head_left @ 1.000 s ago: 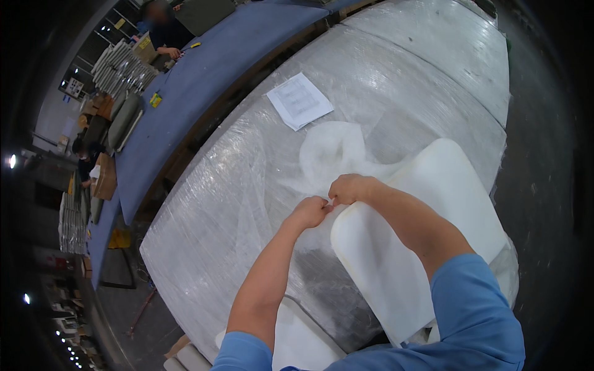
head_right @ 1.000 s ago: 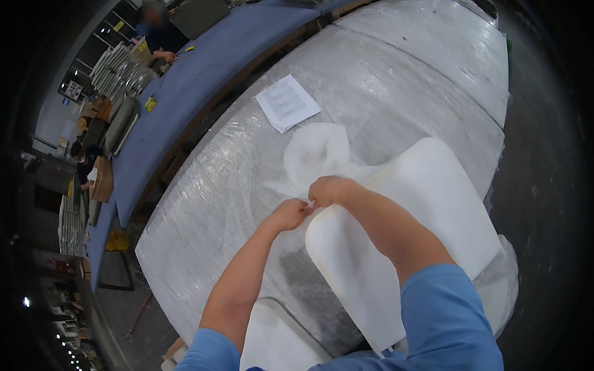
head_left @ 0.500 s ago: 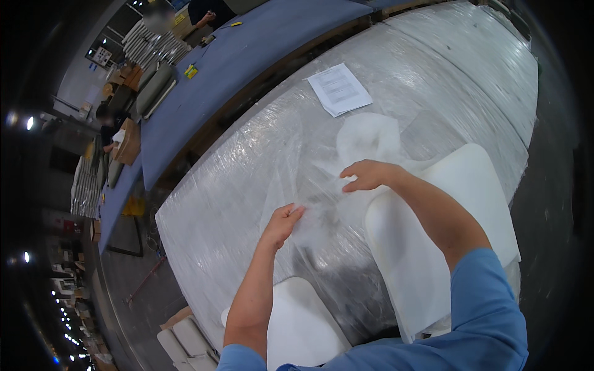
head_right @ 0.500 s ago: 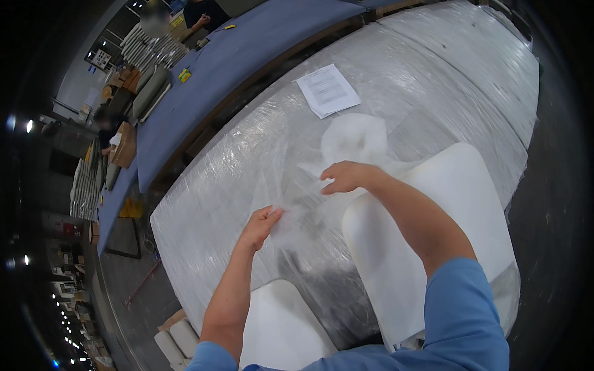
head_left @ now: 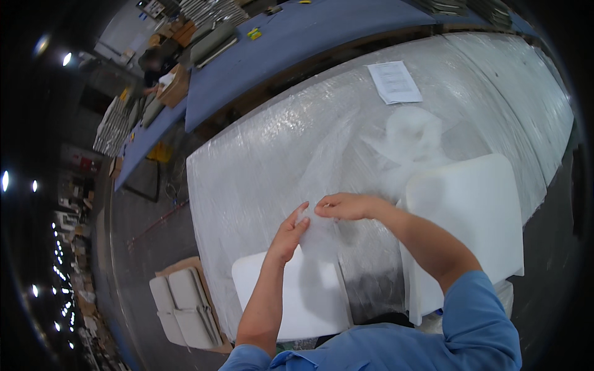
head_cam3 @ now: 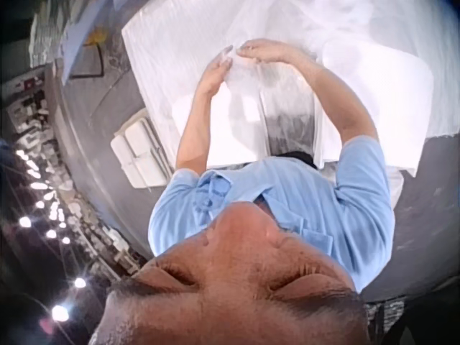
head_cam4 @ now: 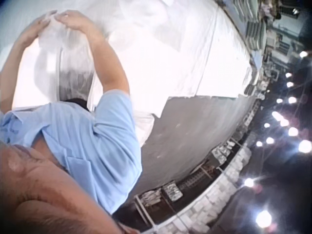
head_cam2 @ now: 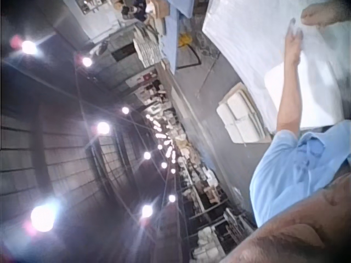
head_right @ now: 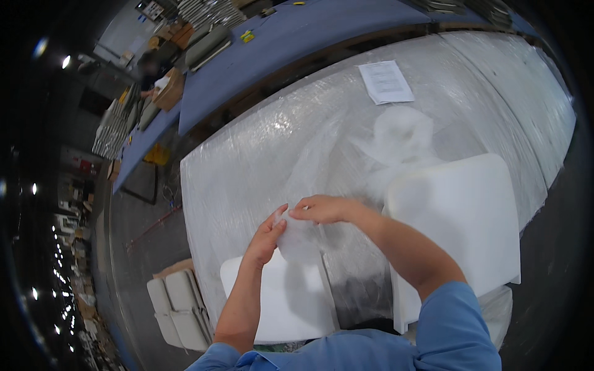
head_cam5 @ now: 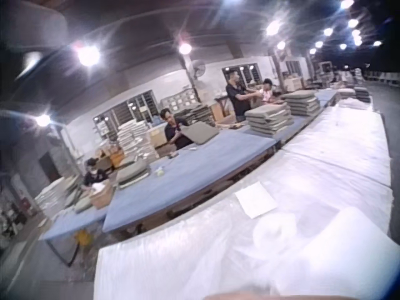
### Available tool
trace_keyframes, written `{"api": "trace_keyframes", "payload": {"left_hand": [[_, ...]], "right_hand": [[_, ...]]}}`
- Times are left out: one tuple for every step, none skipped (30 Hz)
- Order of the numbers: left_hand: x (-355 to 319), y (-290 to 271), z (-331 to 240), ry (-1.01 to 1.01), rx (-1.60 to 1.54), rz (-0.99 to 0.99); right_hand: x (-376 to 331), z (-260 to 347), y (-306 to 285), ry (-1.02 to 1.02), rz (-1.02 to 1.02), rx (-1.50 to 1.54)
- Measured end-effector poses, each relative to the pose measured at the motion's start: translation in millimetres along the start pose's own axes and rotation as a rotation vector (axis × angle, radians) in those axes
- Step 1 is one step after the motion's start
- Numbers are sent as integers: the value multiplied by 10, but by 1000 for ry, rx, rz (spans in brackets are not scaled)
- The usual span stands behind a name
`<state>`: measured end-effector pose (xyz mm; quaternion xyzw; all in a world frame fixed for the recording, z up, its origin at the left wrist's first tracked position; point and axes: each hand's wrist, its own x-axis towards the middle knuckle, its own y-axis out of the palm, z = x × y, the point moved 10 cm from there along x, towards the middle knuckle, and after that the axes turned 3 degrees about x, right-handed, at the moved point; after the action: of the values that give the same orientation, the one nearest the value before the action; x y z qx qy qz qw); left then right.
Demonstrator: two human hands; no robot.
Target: The person repeatedly picks up white fabric pieces, folds them by hand, and places them into a cardboard box. The person also handles white foam sheets, folding and stacking them on a table. The task is performed in a factory setting with other workers visible in the background.
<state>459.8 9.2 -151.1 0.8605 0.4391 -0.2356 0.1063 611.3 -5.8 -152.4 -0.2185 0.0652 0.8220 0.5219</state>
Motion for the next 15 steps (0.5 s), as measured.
{"api": "trace_keyframes", "payload": {"left_hand": [[-146, -51, 95, 34, -13, -1], [-283, -72, 159, 24, -64, -15], [-420, -87, 208, 15, -113, -26], [-552, -107, 255, 5, -162, -36], [-703, -170, 372, 10, -211, -49], [-861, -257, 542, 14, -258, -65], [-1004, -352, 702, 18, -303, -78], [-1127, -410, 920, -50, -300, -62], [-1246, -465, 1118, -119, -294, -41], [-1366, -515, 1312, -187, -288, -17], [-1497, -577, 1401, -194, -293, -19], [-1625, -633, 1490, -201, -297, -19], [-1742, -697, 1571, -208, -301, -17], [-1850, -765, 1652, -195, -274, 4], [-1943, -844, 1727, -183, -247, 24]], "right_hand": [[14, 73, 310, 16, 47, 82], [7, 71, 494, 11, 22, 101], [32, 33, 676, 7, -6, 120], [47, -11, 846, 3, -34, 140], [38, 29, 979, -20, -89, 128], [31, 73, 1121, -45, -142, 120], [24, 119, 1256, -71, -196, 113], [27, 131, 1437, -108, -221, 132], [44, 135, 1610, -144, -250, 153], [58, 138, 1758, -180, -282, 174], [68, 163, 1930, -165, -291, 159], [77, 189, 2108, -151, -303, 145], [81, 212, 2278, -136, -316, 130], [94, 295, 2505, -150, -247, 57], [118, 373, 2714, -164, -177, -16]]}}
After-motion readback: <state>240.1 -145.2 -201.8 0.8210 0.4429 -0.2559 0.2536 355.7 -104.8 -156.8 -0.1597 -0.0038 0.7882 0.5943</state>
